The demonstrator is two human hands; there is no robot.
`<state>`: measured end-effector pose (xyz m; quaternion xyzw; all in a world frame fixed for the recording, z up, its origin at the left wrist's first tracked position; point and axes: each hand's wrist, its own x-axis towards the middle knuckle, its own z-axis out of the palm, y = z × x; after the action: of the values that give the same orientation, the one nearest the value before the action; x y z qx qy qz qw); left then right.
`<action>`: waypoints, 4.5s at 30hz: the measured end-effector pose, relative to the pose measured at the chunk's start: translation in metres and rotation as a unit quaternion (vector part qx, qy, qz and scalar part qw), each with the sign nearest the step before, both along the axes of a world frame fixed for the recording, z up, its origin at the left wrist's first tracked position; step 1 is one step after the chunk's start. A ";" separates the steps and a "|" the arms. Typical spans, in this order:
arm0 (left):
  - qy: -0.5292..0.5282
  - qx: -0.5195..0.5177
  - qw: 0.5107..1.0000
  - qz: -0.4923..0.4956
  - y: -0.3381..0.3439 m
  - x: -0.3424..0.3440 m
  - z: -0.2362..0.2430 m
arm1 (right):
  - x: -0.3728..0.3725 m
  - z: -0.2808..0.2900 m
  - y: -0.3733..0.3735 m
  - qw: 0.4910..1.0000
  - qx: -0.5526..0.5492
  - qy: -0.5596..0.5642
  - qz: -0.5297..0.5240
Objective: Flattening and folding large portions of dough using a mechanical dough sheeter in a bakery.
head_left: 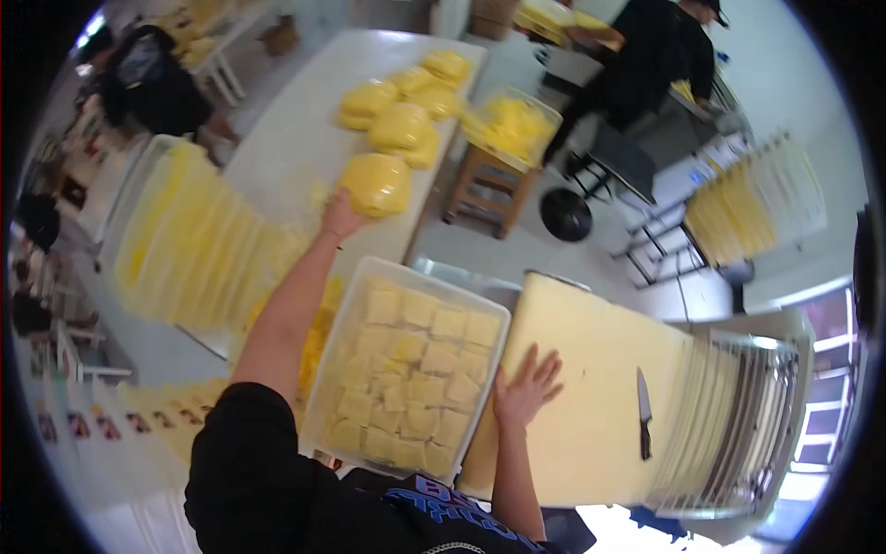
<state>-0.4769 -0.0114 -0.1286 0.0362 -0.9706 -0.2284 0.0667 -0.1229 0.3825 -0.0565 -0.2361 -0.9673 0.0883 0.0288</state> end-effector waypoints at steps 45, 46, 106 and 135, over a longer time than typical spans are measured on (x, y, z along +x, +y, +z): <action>-0.024 0.054 0.952 -0.301 0.081 0.015 0.255 | 0.029 -0.002 0.031 0.994 -0.061 0.093 -0.014; -0.003 0.059 0.948 -0.312 0.099 0.037 0.282 | 0.028 -0.002 0.032 0.994 -0.054 0.099 -0.016; -0.182 0.475 0.853 0.119 -0.012 -0.136 -0.082 | 0.045 0.017 0.017 0.997 -0.054 0.044 0.046; 0.224 0.210 0.859 -0.411 0.310 0.344 0.503 | 0.095 0.270 0.080 0.515 -0.610 0.589 0.128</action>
<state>-0.1330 0.2983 0.3748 -0.4045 -0.7852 -0.4358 0.1730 -0.0276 0.4626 0.2130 0.0362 -0.4578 0.7778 0.4291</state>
